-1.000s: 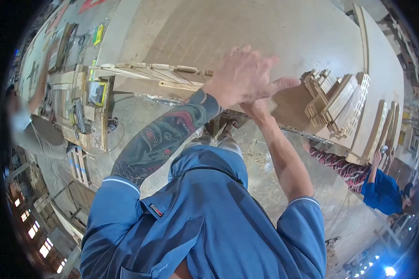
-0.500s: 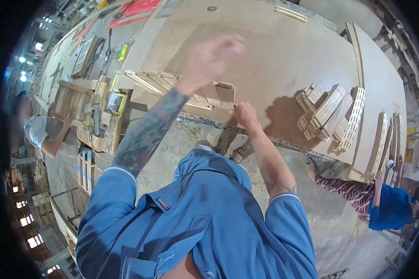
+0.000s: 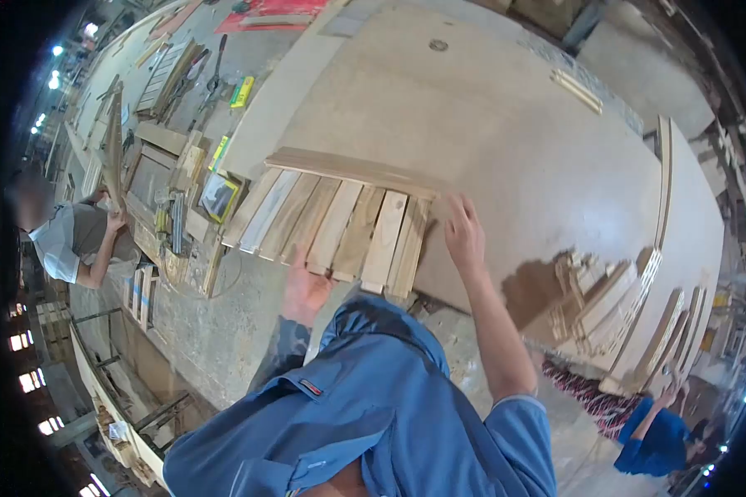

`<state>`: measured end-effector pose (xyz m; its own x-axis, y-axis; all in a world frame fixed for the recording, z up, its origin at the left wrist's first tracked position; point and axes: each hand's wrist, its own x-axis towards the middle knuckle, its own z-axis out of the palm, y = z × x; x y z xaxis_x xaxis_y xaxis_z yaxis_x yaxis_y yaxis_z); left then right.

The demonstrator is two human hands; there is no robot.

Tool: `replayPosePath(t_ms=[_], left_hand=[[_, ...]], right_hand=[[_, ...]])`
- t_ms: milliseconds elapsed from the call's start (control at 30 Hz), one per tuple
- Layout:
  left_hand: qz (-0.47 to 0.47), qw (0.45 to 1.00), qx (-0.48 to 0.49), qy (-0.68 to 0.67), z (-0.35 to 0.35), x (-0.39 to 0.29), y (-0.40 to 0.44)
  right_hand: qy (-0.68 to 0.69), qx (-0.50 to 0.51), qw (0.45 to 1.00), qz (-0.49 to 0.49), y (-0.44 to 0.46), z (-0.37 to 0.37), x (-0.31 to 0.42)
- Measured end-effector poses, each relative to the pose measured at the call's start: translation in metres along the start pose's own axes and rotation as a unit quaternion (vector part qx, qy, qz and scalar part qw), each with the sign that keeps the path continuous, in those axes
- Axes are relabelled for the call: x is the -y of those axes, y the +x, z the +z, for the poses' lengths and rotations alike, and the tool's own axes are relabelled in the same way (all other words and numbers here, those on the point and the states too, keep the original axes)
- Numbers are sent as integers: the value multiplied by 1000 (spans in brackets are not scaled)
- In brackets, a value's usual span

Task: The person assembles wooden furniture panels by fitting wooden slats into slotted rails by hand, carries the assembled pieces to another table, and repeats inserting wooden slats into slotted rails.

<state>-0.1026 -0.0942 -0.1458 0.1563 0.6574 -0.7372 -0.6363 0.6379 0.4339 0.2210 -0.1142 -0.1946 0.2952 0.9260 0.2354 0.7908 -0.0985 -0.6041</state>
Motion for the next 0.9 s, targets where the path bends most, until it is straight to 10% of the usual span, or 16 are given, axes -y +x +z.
replayPosePath(t_ms=[133,367,767,900], left_hand=[[25,999,34,-27,36,-28,110],[-6,995,90,50,152,-97,327],[-51,907,132,396,141,23,211],[145,856,178,464,84,75,244]], right_hand=[[29,60,968,243,-18,20,6],[-73,39,963,256,-67,28,27],[-82,66,959,263,-79,40,10],[47,83,969,227,-58,-4,14]])
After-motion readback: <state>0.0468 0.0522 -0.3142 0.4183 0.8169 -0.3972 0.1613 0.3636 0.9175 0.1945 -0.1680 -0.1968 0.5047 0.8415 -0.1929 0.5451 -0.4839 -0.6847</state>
